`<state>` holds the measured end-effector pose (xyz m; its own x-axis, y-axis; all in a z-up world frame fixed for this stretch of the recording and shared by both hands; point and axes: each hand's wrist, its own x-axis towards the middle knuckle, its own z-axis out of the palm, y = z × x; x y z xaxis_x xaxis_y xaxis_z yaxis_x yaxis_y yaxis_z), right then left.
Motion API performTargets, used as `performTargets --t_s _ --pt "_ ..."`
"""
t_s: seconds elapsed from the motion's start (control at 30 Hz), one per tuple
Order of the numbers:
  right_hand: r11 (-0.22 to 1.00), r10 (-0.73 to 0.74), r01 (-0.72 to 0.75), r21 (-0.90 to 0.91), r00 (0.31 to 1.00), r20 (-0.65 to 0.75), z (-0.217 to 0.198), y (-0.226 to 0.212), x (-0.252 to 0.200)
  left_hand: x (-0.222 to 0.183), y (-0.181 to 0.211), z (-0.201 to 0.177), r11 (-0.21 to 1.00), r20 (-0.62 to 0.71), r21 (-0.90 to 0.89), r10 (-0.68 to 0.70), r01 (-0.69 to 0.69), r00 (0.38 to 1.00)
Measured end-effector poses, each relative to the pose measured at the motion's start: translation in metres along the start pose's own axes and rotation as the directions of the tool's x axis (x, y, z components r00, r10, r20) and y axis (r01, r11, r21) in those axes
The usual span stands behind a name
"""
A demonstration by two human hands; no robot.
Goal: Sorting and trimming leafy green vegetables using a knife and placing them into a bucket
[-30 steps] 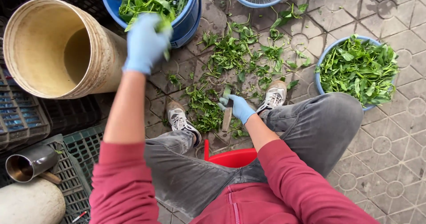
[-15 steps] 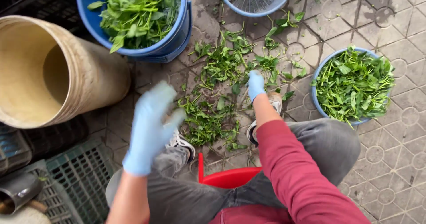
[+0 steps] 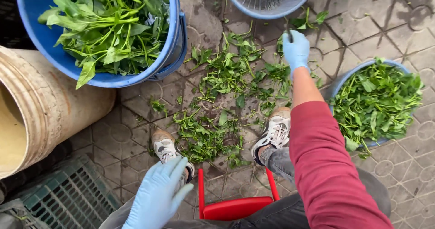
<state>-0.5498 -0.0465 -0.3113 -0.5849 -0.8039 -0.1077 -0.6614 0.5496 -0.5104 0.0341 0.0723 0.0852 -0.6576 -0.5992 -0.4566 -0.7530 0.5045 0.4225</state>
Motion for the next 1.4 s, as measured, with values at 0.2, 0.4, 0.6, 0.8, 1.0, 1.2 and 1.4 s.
performTargets --t_s 0.2,0.4,0.6,0.8,1.0,1.2,1.4 --pt "0.958 -0.276 0.266 0.109 0.957 0.089 0.062 -0.127 -0.044 0.005 0.019 -0.011 1.0 0.049 0.009 0.022 -0.022 0.999" --pt "0.99 0.104 -0.044 -0.135 0.872 0.479 0.081 -0.22 -0.109 -0.005 0.029 -0.003 0.995 0.07 0.101 0.004 -0.011 0.998" --pt "0.896 0.236 -0.438 0.077 0.614 0.753 0.02 -0.25 -0.212 -0.007 0.036 0.001 0.981 -0.01 0.191 0.025 -0.023 1.0" --pt "0.613 -0.031 -0.635 0.47 0.575 0.818 -0.026 -0.226 -0.266 -0.007 0.017 0.014 0.999 -0.005 0.034 -0.003 0.003 1.0" --pt "0.947 0.26 -0.301 0.115 0.925 0.277 0.061 -0.071 -0.243 -0.009 -0.02 0.045 0.991 -0.172 0.119 -0.047 0.068 0.984" --pt "0.99 0.1 -0.12 0.079 0.969 0.226 0.026 -0.125 -0.268 -0.004 -0.011 0.03 0.991 -0.279 0.115 -0.027 0.061 0.96" --pt "0.959 -0.033 0.177 -0.223 0.846 0.532 0.068 -0.19 -0.268 0.001 -0.012 0.033 0.994 -0.249 0.068 -0.064 0.083 0.966"
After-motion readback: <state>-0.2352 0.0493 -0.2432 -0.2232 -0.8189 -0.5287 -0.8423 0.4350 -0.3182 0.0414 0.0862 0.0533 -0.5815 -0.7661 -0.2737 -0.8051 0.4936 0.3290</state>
